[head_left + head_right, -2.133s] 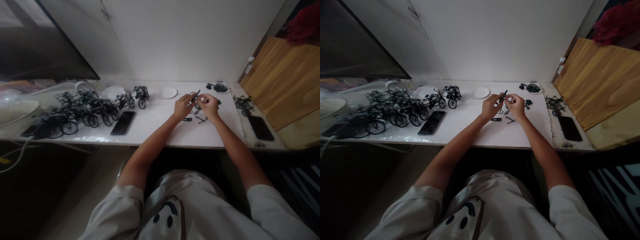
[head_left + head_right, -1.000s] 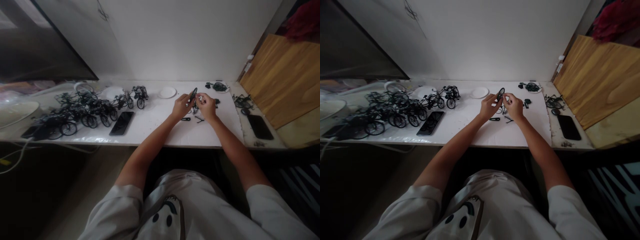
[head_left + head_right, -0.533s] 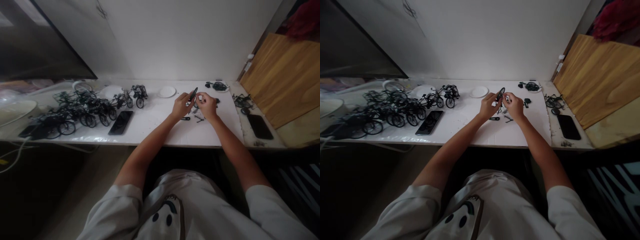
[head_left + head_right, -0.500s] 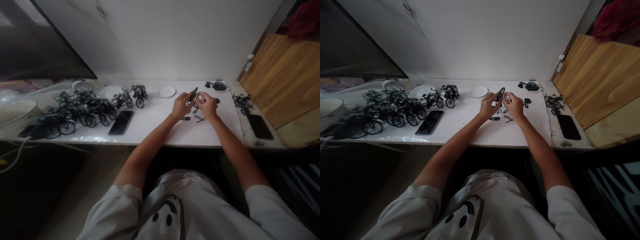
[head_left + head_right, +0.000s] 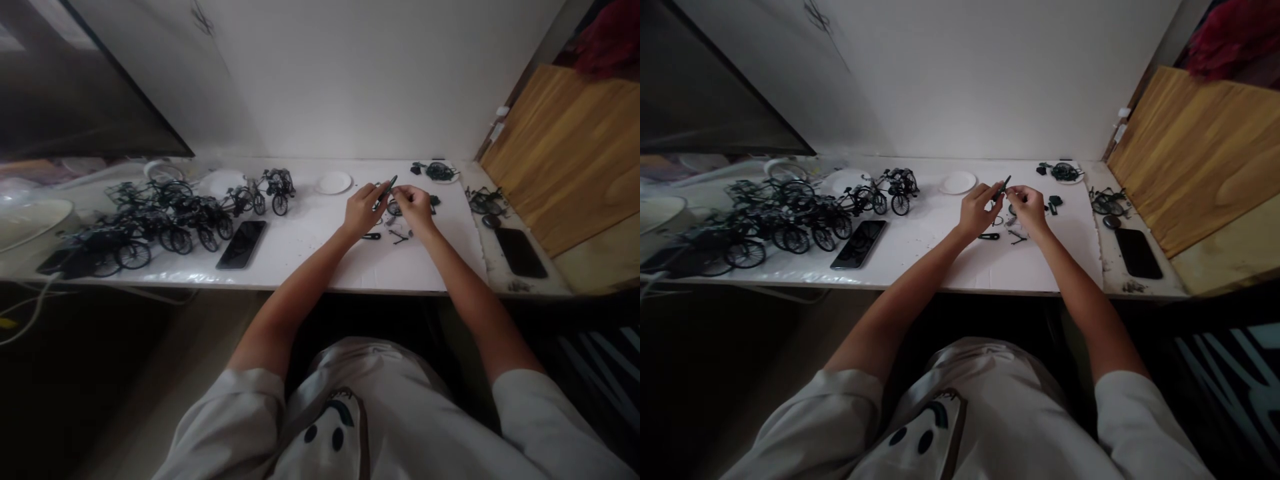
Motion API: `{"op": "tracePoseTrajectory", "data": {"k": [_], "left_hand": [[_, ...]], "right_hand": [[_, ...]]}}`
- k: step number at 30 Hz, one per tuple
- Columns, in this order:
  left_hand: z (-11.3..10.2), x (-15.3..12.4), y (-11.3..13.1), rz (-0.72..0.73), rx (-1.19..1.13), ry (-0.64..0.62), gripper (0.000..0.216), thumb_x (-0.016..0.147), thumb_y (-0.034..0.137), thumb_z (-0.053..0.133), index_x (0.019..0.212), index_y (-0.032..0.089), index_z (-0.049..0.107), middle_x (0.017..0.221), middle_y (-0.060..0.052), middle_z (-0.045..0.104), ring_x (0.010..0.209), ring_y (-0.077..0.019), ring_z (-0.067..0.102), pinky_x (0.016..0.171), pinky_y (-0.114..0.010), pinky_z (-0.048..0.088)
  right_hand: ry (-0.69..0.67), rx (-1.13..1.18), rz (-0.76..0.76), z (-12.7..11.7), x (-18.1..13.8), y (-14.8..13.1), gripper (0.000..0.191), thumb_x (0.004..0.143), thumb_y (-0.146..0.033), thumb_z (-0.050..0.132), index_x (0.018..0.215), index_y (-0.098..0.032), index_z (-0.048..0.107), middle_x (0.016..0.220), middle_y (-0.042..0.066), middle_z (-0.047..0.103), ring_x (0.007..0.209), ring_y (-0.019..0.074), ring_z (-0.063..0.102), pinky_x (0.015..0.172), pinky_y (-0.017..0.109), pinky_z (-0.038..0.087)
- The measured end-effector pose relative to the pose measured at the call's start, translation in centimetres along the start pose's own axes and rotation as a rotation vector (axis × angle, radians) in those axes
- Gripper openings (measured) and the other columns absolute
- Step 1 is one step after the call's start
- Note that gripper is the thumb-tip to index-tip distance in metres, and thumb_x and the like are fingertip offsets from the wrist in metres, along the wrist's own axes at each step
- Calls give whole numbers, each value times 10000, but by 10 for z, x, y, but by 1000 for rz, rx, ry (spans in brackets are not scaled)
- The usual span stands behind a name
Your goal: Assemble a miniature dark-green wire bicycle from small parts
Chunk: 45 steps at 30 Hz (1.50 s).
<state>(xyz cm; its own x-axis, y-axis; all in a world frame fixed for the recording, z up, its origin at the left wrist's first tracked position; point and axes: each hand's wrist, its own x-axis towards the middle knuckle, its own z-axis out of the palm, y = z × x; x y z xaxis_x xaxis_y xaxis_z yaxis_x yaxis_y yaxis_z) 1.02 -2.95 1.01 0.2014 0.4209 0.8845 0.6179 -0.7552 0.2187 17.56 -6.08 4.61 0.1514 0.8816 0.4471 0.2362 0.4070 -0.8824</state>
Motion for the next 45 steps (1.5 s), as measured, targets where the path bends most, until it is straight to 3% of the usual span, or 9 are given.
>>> {"op": "tracePoseTrajectory", "data": {"k": [4,7,13,20,28,34,45], "left_hand": [[0,1,1,-65,-58,-28,413,1126,412,519,1407,191,726,981,-98,743,879,-167,702,812,-298,581],[-1,2,3,-89,-77,-20,406,1121,412,532,1394,188,733,985,-90,735,854,-153,701,802,-289,584],[-3,3,4,-94,-76,-12,380,1105,375,566,1379,175,738,989,-85,736,828,-141,705,779,-282,581],[1,2,2,-41,-48,31,391,1120,397,534,1366,186,753,961,-74,745,809,-133,707,764,-268,573],[1,0,0,-34,-31,-24,409,1130,406,509,1393,193,739,969,-94,740,860,-161,701,794,-289,571],[2,0,1,-73,-59,5,394,1120,403,545,1377,183,746,971,-83,737,822,-141,714,771,-276,577],[1,0,2,-83,-75,-5,373,1102,381,576,1359,180,756,955,-83,749,811,-144,724,757,-277,593]], "right_hand": [[-4,62,58,1,3,6,484,883,-693,712,874,-209,721,591,-47,415,562,133,373,527,289,298],[32,47,-2,0,0,3,515,881,-729,713,913,-215,722,597,-50,422,558,130,364,531,292,298],[44,-107,-228,-3,-9,-6,373,927,-591,732,926,-218,739,590,-77,346,555,128,331,587,303,343],[33,-308,-351,-8,-8,-2,269,995,-490,662,981,-231,731,586,-75,367,547,136,355,618,308,361],[8,-227,-254,-3,-8,0,331,991,-566,658,949,-238,674,573,-83,355,532,138,348,588,308,325],[20,-200,-320,-4,-9,-2,264,992,-479,656,952,-224,708,573,-86,343,533,135,334,596,311,325],[31,-296,-301,-4,-8,3,268,983,-502,663,945,-239,699,584,-77,363,547,137,348,616,309,349]]}}
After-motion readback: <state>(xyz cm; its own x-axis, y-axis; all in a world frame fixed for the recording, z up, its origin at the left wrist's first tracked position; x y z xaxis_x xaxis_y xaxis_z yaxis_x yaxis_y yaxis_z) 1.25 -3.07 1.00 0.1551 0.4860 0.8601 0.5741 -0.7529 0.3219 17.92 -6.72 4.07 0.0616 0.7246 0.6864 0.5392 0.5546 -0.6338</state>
